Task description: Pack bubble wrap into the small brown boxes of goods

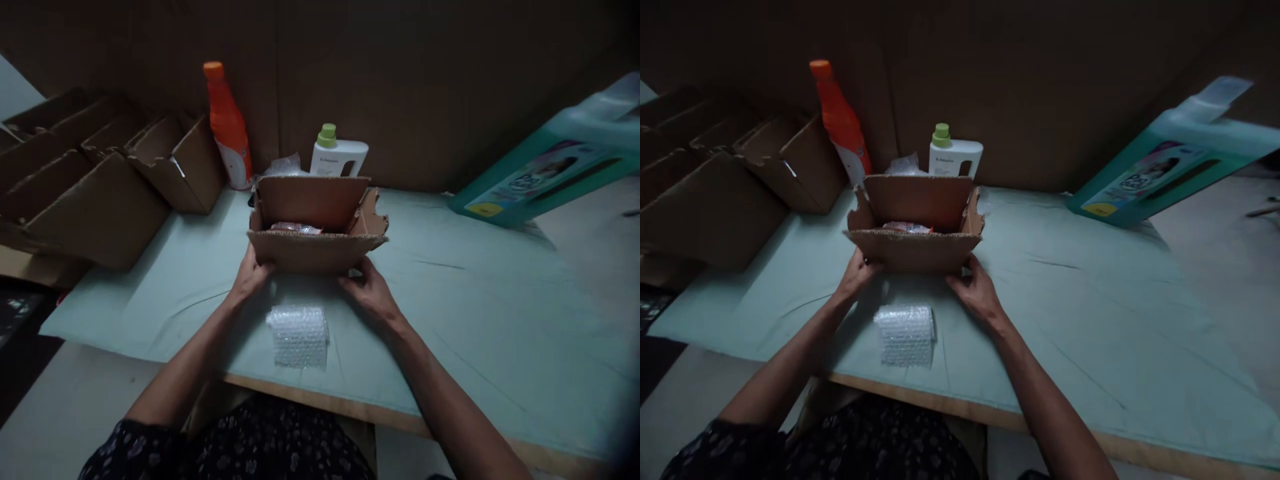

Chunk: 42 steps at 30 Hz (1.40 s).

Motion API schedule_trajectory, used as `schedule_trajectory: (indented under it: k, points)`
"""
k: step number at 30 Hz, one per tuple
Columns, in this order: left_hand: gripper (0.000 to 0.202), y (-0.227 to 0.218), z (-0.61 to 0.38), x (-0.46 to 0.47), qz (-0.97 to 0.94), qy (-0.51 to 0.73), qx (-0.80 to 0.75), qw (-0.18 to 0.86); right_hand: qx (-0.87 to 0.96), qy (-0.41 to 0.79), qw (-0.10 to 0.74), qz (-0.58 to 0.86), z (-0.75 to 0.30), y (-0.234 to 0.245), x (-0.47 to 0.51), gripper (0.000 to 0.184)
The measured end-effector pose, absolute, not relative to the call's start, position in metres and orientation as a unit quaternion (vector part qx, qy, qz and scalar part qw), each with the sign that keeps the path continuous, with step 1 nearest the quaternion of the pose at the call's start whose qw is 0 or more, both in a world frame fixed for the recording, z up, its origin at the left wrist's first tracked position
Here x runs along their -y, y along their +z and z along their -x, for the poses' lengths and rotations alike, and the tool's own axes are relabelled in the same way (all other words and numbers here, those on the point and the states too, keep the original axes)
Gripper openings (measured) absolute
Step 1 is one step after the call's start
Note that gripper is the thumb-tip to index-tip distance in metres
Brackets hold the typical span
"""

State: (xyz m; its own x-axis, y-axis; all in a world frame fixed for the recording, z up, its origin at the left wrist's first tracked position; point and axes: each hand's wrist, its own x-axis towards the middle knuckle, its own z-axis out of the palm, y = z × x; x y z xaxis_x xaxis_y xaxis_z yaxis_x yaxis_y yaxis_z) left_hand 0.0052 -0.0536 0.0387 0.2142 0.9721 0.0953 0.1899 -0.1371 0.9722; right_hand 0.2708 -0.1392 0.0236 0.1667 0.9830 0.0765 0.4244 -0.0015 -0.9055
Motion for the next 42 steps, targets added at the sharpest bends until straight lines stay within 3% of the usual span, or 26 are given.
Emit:
schedule_trajectory:
  k: [4, 9, 12, 14, 16, 18, 24, 31, 36, 39, 42]
  points:
    - [0.065, 0.039, 0.006, 0.052, -0.634, 0.394, -0.474, 0.467, 0.585, 0.3, 0.432, 0.618, -0.281, 0.022, 0.168, 0.075]
    - [0.059, 0.03, 0.06, 0.127, -0.677, 0.325, -0.509, 0.421, 0.788, 0.14, 0.257, 0.542, -0.264, 0.03, 0.235, 0.065]
    - [0.052, 0.022, 0.078, 0.172, -0.713, 0.294, -0.48, 0.418, 0.852, 0.133, 0.205, 0.464, -0.226, 0.036, 0.246, 0.059]
    - [0.06, 0.02, 0.079, 0.189, -0.707, 0.295, -0.473, 0.436, 0.823, 0.194, 0.268, 0.461, -0.2, 0.041, 0.235, 0.039]
    - [0.073, 0.021, 0.077, 0.197, -0.676, 0.31, -0.479, 0.466, 0.708, 0.285, 0.411, 0.499, -0.182, 0.046, 0.218, 0.017]
    - [0.083, 0.023, 0.075, 0.2, -0.637, 0.343, -0.482, 0.494, 0.563, 0.341, 0.533, 0.532, -0.173, 0.05, 0.203, 0.007]
    - [0.096, 0.02, 0.067, 0.205, -0.569, 0.396, -0.501, 0.518, 0.348, 0.387, 0.67, 0.529, -0.171, 0.049, 0.193, 0.036]
    - [0.08, 0.002, 0.051, 0.191, -0.689, 0.332, -0.509, 0.395, 0.233, 0.45, 0.697, 0.507, -0.185, 0.046, 0.22, 0.044]
    - [0.071, 0.006, 0.05, 0.183, -0.767, 0.278, -0.472, 0.334, 0.33, 0.444, 0.6, 0.578, -0.187, 0.035, 0.229, 0.067]
    - [0.067, 0.011, 0.056, 0.19, -0.811, 0.256, -0.432, 0.301, 0.381, 0.386, 0.541, 0.643, -0.182, 0.026, 0.217, 0.05]
    - [0.061, 0.013, 0.069, 0.204, -0.855, 0.205, -0.39, 0.273, 0.381, 0.359, 0.544, 0.656, -0.18, 0.027, 0.208, 0.034]
